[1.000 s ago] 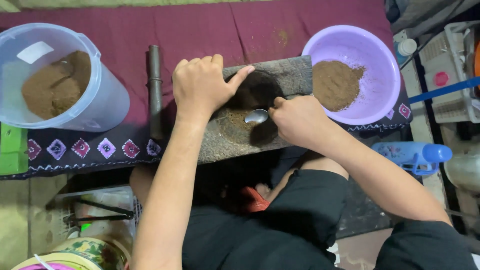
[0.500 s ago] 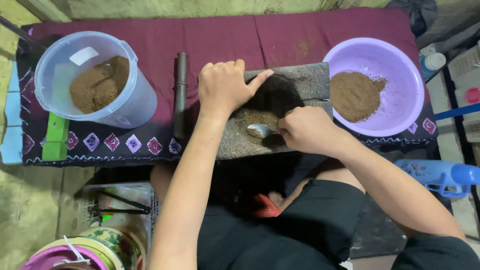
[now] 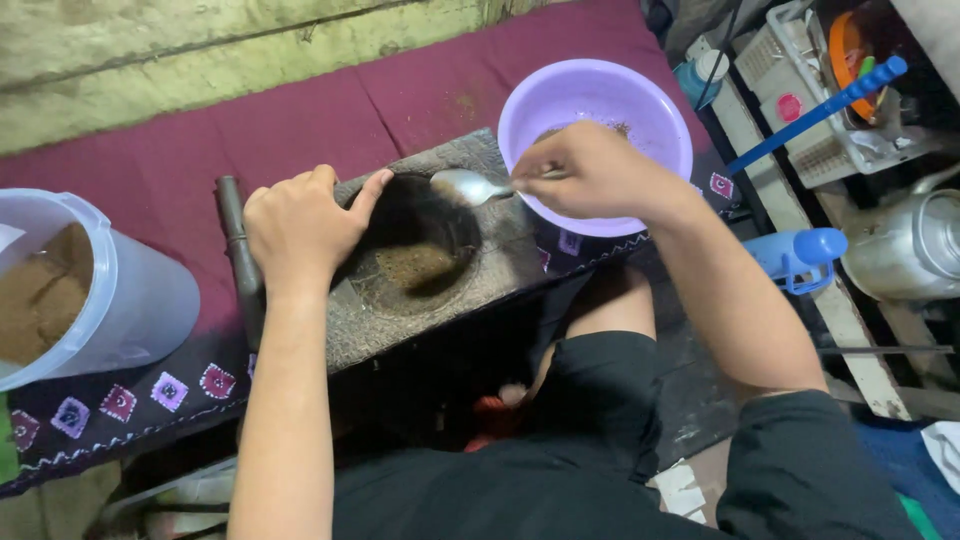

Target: Transferring brown powder from a stone mortar into a plastic bowl using a metal spoon.

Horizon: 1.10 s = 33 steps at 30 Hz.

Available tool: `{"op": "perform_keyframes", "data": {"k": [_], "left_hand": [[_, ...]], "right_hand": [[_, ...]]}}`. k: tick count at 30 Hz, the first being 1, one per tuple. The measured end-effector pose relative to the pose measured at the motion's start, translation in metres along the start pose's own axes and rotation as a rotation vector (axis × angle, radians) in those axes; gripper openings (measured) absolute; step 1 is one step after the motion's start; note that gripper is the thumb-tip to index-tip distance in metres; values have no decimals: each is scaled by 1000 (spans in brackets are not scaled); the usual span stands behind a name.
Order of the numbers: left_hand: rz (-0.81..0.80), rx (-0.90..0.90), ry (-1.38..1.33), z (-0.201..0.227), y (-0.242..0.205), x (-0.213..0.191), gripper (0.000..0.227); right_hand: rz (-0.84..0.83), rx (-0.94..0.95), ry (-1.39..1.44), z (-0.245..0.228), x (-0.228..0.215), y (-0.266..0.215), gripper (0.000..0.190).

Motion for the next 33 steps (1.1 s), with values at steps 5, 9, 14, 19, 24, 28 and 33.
{"op": "perform_keyframes", "data": {"k": [5,9,14,19,24,28,33], "left_hand": [[-162,-26,170,4,6,5,82],[-40,-18,42,-3,0,6,77],[-67,-29,53,-4,1,7,76],[-88,-29,89,-5,2,10,76],[-71,-25,126,-4,2,7,75],[-59,-15,127,-2,2,6,76],[-27,-16,134,-2,1,5,74]], "right_hand": [[138,84,-114,77,-48,-50,19],[299,206,-277,155,-50,-100,17],[105,227,-909,204,-9,-138,14],[231,190,-1002,177,-26,-139,17],[122,205,-695,166,-17,-107,17],[-123,226,-688,204,-12,-90,22],[-283,300,-601,233,-20,-71,22]]}}
Point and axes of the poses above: each hand's wrist, its own y-axis towards the middle knuckle, its own x-axis out of the palm, z = x × y, the point moved 8 cm from there along y, towards the middle knuckle, and after that the axes turned 14 degrees about -x, right-handed, at the moved point
